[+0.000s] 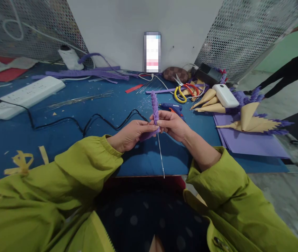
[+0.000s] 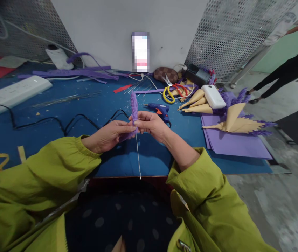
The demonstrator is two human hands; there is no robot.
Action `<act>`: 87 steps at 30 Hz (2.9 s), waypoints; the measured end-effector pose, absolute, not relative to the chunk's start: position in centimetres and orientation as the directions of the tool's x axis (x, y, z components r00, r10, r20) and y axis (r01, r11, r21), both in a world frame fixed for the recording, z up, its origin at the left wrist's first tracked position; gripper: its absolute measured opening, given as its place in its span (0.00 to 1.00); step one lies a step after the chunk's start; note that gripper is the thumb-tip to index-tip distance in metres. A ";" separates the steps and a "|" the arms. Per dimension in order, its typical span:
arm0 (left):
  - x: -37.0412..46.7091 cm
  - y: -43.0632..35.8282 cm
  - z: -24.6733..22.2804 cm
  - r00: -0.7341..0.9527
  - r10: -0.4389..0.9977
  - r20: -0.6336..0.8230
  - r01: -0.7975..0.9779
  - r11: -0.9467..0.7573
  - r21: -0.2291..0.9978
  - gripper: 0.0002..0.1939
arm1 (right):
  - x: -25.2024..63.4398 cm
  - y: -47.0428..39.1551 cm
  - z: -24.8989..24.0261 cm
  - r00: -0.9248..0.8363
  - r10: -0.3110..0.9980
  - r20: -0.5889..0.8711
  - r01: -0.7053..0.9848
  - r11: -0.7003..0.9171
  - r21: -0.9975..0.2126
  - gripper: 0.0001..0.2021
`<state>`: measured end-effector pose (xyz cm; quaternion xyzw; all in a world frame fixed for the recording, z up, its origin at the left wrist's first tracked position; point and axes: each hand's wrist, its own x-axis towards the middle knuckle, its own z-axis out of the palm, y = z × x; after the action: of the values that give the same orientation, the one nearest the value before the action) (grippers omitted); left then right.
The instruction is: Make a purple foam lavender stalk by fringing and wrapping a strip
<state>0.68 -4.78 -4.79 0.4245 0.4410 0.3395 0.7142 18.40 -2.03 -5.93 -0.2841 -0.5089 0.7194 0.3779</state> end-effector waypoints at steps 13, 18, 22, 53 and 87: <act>-0.3 -4.1 -4.2 0.494 0.831 -0.255 0.080 0.249 0.965 0.08 | 18.7 -2.0 -5.7 -0.495 0.869 -0.026 -0.232 -0.161 -0.959 0.17; -0.1 -4.2 -4.5 0.458 0.870 -0.182 0.149 0.127 0.981 0.08 | 18.6 -2.0 -5.6 -0.506 0.862 -0.041 -0.169 -0.146 -0.975 0.16; 0.2 -4.5 -4.5 0.424 0.878 -0.223 0.144 0.178 0.974 0.06 | 18.5 -2.1 -5.8 -0.526 0.851 -0.012 -0.136 -0.098 -0.986 0.17; 0.8 -5.0 -4.9 0.338 0.894 -0.296 -0.003 0.315 0.949 0.03 | 17.3 -2.4 -6.4 -0.396 0.918 0.015 -0.158 -0.052 -0.986 0.15; -0.4 -2.8 -5.3 0.122 0.984 -0.132 -0.213 0.156 0.965 0.13 | 17.9 -2.8 -5.7 -0.467 0.884 -0.030 0.061 -0.001 -0.998 0.08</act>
<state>-0.35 -2.83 -5.25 0.4294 0.4488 0.4873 0.6138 17.91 -2.84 -5.68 -0.3832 -0.6162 0.5948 0.3459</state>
